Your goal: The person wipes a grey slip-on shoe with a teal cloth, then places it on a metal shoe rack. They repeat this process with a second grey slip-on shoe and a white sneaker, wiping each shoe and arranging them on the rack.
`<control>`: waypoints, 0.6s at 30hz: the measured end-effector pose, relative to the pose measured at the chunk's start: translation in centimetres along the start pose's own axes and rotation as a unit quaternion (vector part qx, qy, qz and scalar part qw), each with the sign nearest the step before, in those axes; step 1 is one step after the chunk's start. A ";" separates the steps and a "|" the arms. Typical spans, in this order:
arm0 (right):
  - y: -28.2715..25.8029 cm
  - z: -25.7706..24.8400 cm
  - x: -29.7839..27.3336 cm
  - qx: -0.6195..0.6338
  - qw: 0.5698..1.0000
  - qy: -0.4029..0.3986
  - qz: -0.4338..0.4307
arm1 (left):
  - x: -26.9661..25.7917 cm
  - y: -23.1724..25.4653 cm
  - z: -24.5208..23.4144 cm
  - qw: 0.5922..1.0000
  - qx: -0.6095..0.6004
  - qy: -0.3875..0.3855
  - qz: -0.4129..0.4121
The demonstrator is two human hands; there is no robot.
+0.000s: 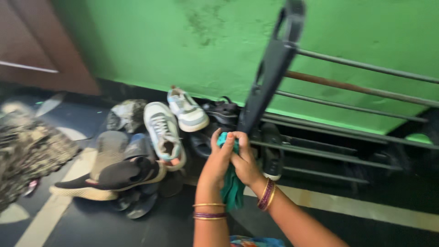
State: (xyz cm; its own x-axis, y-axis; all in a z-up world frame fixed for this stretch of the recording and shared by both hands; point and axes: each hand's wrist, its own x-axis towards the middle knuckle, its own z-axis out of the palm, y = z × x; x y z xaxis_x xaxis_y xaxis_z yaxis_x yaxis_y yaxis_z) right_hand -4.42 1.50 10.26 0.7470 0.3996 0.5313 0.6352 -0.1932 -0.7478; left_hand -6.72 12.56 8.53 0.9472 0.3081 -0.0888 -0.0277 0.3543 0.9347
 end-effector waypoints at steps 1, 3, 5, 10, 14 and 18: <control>0.3 -1.3 -0.5 0.091 0.994 -0.024 0.064 | 0.0 -0.1 0.7 0.997 -0.056 -0.049 0.007; 0.6 -3.8 -3.2 0.216 0.971 -0.021 0.098 | -0.6 -0.3 1.3 0.998 -0.035 -0.046 -0.022; 1.1 -5.9 -4.8 0.087 0.991 0.002 0.099 | -0.4 0.6 1.1 0.991 0.125 0.012 -0.040; 4.5 -8.7 -5.4 -0.404 0.875 -0.134 0.230 | -1.0 2.6 1.2 0.897 0.410 0.161 -0.039; 7.7 -7.3 -4.6 -0.365 0.885 -0.151 0.245 | -1.0 2.7 2.1 0.905 0.399 0.142 -0.043; 10.7 -7.1 -4.0 -0.280 0.863 -0.196 0.373 | -0.7 2.3 2.4 0.902 0.410 0.128 -0.047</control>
State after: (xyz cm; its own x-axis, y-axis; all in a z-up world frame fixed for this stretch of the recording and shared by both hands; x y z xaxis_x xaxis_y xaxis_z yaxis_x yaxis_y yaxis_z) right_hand 0.80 -8.52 2.95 0.9349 0.2283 -0.2717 0.0837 -0.8858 -0.4564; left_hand -6.73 11.05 11.59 0.8249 0.5424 -0.1592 0.3937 -0.3491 0.8503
